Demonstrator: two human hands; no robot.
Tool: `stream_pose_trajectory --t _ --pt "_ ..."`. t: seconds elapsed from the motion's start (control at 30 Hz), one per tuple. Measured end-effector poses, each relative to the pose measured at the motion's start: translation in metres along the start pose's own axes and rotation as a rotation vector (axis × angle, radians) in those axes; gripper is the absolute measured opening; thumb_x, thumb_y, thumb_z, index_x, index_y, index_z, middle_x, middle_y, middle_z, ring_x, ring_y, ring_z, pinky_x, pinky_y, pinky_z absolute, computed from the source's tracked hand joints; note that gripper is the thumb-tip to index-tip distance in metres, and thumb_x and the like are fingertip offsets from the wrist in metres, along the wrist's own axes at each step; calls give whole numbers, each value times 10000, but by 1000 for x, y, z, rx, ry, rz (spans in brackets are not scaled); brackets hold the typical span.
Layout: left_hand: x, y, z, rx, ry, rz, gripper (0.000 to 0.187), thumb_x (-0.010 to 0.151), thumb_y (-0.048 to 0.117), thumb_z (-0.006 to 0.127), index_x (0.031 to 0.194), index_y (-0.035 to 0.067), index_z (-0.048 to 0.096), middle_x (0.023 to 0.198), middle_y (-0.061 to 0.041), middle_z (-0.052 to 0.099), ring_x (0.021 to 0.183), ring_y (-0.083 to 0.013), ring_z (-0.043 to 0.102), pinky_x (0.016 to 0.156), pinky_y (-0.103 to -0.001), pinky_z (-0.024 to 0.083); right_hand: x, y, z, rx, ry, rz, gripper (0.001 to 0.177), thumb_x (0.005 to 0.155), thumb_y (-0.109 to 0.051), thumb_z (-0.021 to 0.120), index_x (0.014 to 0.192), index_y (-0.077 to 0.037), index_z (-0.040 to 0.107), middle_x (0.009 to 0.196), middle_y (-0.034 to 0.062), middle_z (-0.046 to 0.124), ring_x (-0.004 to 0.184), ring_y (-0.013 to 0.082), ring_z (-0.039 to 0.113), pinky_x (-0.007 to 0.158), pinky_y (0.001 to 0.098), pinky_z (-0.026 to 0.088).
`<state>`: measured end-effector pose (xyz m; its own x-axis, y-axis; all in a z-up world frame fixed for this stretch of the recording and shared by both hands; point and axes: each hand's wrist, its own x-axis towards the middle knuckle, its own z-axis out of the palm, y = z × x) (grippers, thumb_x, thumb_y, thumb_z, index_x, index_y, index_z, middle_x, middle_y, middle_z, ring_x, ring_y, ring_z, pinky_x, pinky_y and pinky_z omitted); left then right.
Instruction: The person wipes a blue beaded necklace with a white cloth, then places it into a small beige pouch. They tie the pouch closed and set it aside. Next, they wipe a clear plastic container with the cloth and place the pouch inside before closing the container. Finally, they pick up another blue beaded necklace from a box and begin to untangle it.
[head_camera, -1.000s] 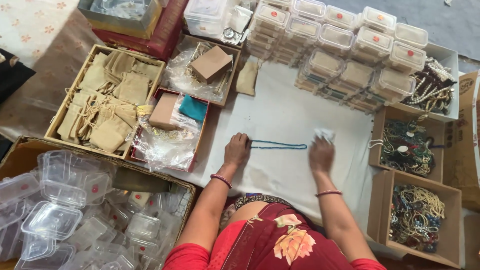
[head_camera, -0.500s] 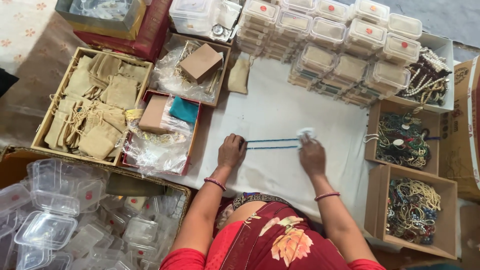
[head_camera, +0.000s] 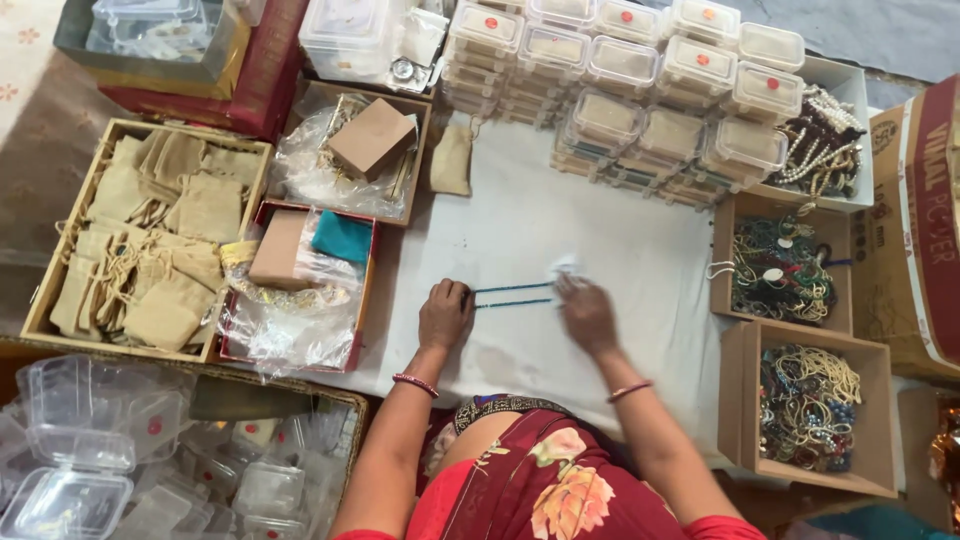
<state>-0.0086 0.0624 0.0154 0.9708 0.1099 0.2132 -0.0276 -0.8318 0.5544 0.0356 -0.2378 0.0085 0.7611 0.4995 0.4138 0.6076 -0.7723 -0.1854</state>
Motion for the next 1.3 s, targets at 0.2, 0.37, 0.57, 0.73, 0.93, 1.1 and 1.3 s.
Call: stream_pose_trajectory --t 0.2,0.37,0.57,0.73,0.93,1.1,1.3 --pt "4 10 -14 -17 -5 12 158 943 261 689 973 112 649 984 -76 630 947 -283 627 760 -423 551 12 12 41 -105 107 246 342 1001 -89 575 1330 -27 643 1171 189 677 1085 359 629 1005 476 476" --pt "0 4 -2 -4 16 27 156 914 213 684 1000 91 640 996 -88 626 946 -295 621 758 -429 545 57 -106 30 -94 -82 -193 393 923 -83 551 1301 -22 641 1357 156 660 1242 282 620 1106 428 452" --pt "1 -6 10 32 13 49 118 924 214 696 954 114 642 979 -73 624 940 -280 629 748 -417 550 12 -7 0 -30 -49 -103 421 877 -127 647 1295 -90 675 1388 96 641 1216 285 603 1054 443 448" --pt "14 7 4 61 -2 38 151 898 241 722 943 116 650 979 -64 626 927 -273 634 734 -409 552 -2 35 -3 -170 -54 78 414 869 -94 638 1281 -85 686 1369 92 677 1182 266 625 1049 429 470" --pt "42 16 25 107 -93 225 232 842 300 738 944 107 660 965 -77 617 909 -271 626 735 -416 503 35 -62 -8 -105 -68 -94 318 957 -104 608 1256 -95 715 1396 93 643 1229 265 620 1056 424 464" --pt "43 -20 48 219 1 258 140 906 236 704 982 130 654 1009 -50 617 950 -249 624 796 -421 446 -8 -9 -17 -79 -73 20 368 848 -132 682 1211 -132 737 1416 98 633 1220 280 591 994 458 441" --pt "46 13 8 121 -38 129 214 835 295 718 925 115 643 930 -82 613 862 -276 632 752 -443 441 38 1 19 26 102 160 348 921 -25 579 1233 -100 712 1379 100 666 1295 292 596 1104 463 462"
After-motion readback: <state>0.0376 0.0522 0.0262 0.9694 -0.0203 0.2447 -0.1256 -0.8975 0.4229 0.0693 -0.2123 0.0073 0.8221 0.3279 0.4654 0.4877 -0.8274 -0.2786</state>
